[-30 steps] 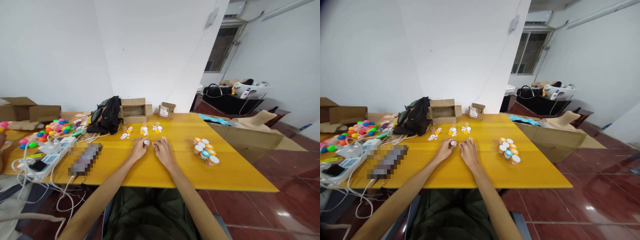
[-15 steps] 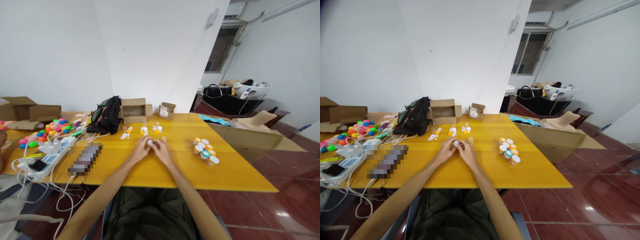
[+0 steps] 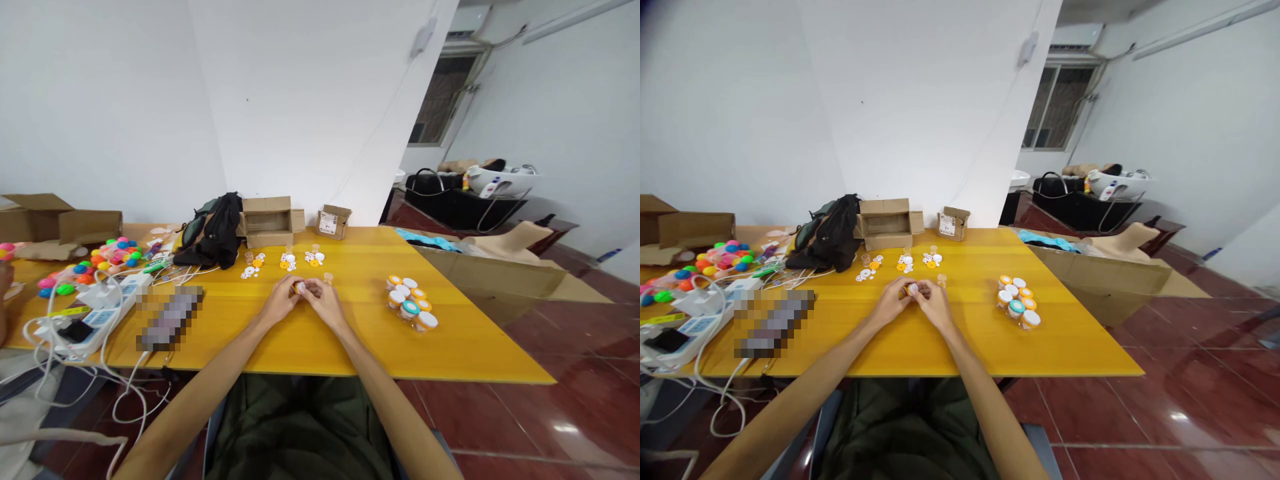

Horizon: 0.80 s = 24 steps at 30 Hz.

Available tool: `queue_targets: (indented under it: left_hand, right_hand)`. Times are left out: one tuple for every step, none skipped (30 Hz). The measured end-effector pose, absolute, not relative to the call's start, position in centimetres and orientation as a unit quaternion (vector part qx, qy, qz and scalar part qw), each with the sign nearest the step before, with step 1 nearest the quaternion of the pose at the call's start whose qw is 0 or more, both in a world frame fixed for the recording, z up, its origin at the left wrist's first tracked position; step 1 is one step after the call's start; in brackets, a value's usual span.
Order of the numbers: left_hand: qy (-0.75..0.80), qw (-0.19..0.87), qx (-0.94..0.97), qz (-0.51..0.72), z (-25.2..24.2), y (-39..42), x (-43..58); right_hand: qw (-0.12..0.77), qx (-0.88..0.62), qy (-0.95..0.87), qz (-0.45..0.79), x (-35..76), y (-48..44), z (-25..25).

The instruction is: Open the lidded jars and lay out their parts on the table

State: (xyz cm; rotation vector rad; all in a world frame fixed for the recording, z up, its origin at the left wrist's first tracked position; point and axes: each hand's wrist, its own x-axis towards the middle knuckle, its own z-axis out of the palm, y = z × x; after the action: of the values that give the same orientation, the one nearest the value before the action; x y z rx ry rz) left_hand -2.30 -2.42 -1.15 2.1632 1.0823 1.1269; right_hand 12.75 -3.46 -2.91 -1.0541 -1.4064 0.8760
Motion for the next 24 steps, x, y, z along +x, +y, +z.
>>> queue_targets:
  left_hand:
    - [0.396,0.235,0.787,0.411,-1.09,-2.47,-2.30]
    - [0.396,0.237,0.786,0.411,-1.04,-2.52,-2.29]
    - [0.396,0.241,0.784,0.413,-1.02,-2.56,-2.27]
    - [0.396,0.246,0.782,0.414,-1.01,-2.59,-2.25]
    - [0.397,0.253,0.778,0.417,-1.03,-2.59,-2.23]
    - [0.398,0.260,0.773,0.420,-1.07,-2.57,-2.21]
    - [0.399,0.266,0.769,0.423,-1.14,-2.53,-2.20]
    - [0.400,0.273,0.765,0.424,-1.21,-2.47,-2.19]
    - [0.401,0.278,0.763,0.425,-1.28,-2.39,-2.20]
    - [0.402,0.281,0.760,0.426,-1.35,-2.32,-2.21]
    - [0.403,0.282,0.759,0.427,-1.41,-2.26,-2.22]
    - [0.404,0.280,0.758,0.428,-1.45,-2.21,-2.23]
    - [0.405,0.277,0.758,0.430,-1.47,-2.17,-2.24]
    - [0.405,0.273,0.758,0.432,-1.48,-2.16,-2.24]
    - [0.405,0.267,0.758,0.436,-1.47,-2.16,-2.24]
    - [0.405,0.264,0.758,0.439,-1.44,-2.17,-2.24]
    - [0.404,0.262,0.757,0.442,-1.41,-2.20,-2.23]
    - [0.405,0.262,0.756,0.443,-1.37,-2.22,-2.23]
    - [0.405,0.262,0.757,0.442,-1.33,-2.25,-2.23]
    - [0.405,0.263,0.757,0.440,-1.31,-2.27,-2.24]
    - [0.404,0.261,0.758,0.440,-1.31,-2.29,-2.24]
    - [0.403,0.259,0.760,0.440,-1.32,-2.30,-2.25]
    - [0.402,0.256,0.760,0.441,-1.35,-2.31,-2.26]
    - [0.401,0.254,0.761,0.442,-1.39,-2.32,-2.26]
  right_hand:
    - [0.555,-0.447,-0.597,0.369,12.74,-3.47,-2.92]
    - [0.555,-0.447,-0.599,0.366,12.74,-3.49,-2.90]
    - [0.555,-0.447,-0.601,0.363,12.73,-3.53,-2.87]
    - [0.554,-0.446,-0.603,0.360,12.74,-3.57,-2.82]
    - [0.554,-0.445,-0.607,0.356,12.75,-3.62,-2.76]
    - [0.553,-0.444,-0.611,0.351,12.77,-3.68,-2.69]
    - [0.552,-0.443,-0.616,0.345,12.79,-3.73,-2.61]
    - [0.551,-0.442,-0.621,0.339,12.81,-3.78,-2.54]
    - [0.551,-0.441,-0.626,0.332,12.83,-3.82,-2.48]
    - [0.550,-0.439,-0.632,0.326,12.85,-3.85,-2.44]
    - [0.548,-0.437,-0.637,0.320,12.87,-3.86,-2.41]
    - [0.546,-0.435,-0.642,0.316,12.88,-3.86,-2.40]
    - [0.545,-0.432,-0.647,0.313,12.89,-3.84,-2.42]
    - [0.544,-0.428,-0.650,0.313,12.90,-3.80,-2.45]
    - [0.545,-0.424,-0.652,0.313,12.89,-3.76,-2.49]
    - [0.547,-0.420,-0.652,0.315,12.89,-3.72,-2.53]
    - [0.549,-0.416,-0.652,0.316,12.88,-3.68,-2.58]
    - [0.552,-0.413,-0.652,0.317,12.87,-3.65,-2.62]
    - [0.554,-0.411,-0.651,0.317,12.86,-3.63,-2.66]
    - [0.555,-0.411,-0.650,0.317,12.86,-3.62,-2.69]
    - [0.556,-0.412,-0.648,0.318,12.86,-3.61,-2.71]
    - [0.555,-0.413,-0.647,0.321,12.87,-3.60,-2.73]
    - [0.553,-0.414,-0.646,0.326,12.88,-3.59,-2.75]
    - [0.551,-0.414,-0.644,0.332,12.90,-3.57,-2.76]
